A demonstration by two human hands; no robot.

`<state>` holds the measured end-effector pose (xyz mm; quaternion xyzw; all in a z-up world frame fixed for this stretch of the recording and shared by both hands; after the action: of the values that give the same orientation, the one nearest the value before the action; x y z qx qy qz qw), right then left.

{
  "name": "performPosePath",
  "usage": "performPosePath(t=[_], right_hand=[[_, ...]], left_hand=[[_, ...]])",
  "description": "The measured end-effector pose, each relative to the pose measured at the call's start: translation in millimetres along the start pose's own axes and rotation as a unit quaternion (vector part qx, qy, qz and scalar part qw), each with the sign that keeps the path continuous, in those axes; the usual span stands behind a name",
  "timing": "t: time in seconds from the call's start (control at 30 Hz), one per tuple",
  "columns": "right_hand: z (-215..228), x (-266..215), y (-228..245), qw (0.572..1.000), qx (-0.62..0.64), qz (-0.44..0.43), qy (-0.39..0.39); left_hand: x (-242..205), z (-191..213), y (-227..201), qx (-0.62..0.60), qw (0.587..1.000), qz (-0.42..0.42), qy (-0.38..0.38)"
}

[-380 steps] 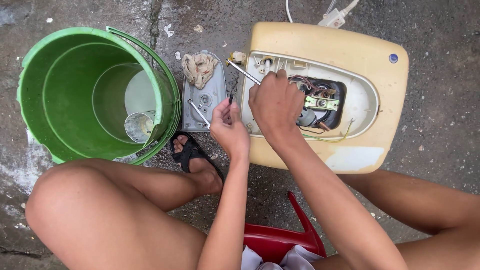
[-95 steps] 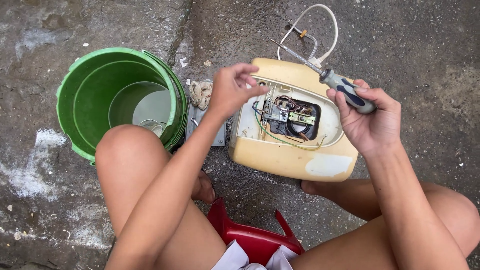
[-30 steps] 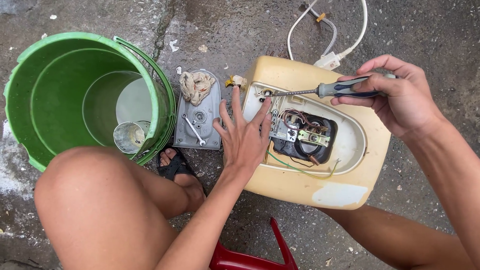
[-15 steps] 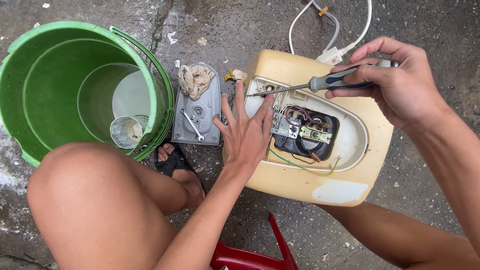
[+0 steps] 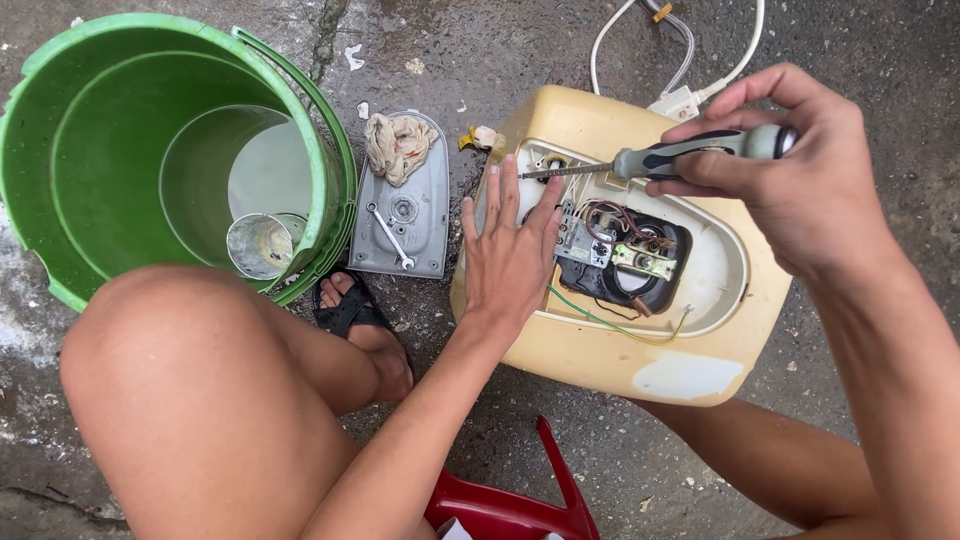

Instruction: Reconnecting internal wiring and components of a water heater using a screwdriver and manual manipulation.

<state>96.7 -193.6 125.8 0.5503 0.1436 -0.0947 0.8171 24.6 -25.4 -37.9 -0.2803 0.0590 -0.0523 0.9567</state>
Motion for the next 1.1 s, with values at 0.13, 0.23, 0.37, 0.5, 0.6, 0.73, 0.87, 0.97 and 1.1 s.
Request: performPosePath(t=[0.13,0.23,0.37,0.5,0.6,0.73,0.87,0.97,1.1], right_hand=[[-33,-1,8,0.999,-0.027,0.039,0.003],[-45,0,12,0.997,-0.055,0.049,-0.035],[-60,0,0,0.986,0.024,0.119,-0.111],[-79,-2,-17,0.982,0.078,0.099,-0.143],[-85,19,-63,0.990,0.047,0.065,-0.117],[-88,9,-54,0.993,0.062,-0.009,-0.102],[-83,10,-65,0.977,0.153,-0.060,-0.139],[-80,12,-83,0.958,0.218,-0.085,-0.162],[-77,9,-103,0.935,0.276,-0.108,-0.192]], left_hand=[[0,-3,0,-0.009,1.000,0.007,-0.005],[-1,-5,3,0.014,1.000,0.006,-0.016],[0,-7,2,-0.003,1.000,0.014,0.001],[1,-5,3,-0.025,1.000,0.015,-0.001],[1,18,-4,-0.112,0.993,0.045,0.013],[-2,20,-5,-0.112,0.993,0.040,0.006],[-1,17,-5,-0.109,0.993,0.038,-0.003],[0,15,-3,-0.101,0.994,0.039,-0.003],[-1,17,-4,-0.098,0.994,0.038,0.005]])
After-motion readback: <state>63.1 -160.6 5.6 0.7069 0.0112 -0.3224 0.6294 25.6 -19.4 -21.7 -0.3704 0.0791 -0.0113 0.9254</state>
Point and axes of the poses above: each hand's wrist, its own x-axis towards the middle knuckle, its own z-axis out of the back of the hand, y = z × x, the point moved 3 cm from there along x, towards the middle knuckle, and after that the axes turned 3 degrees about -x, right-handed, at the moved point
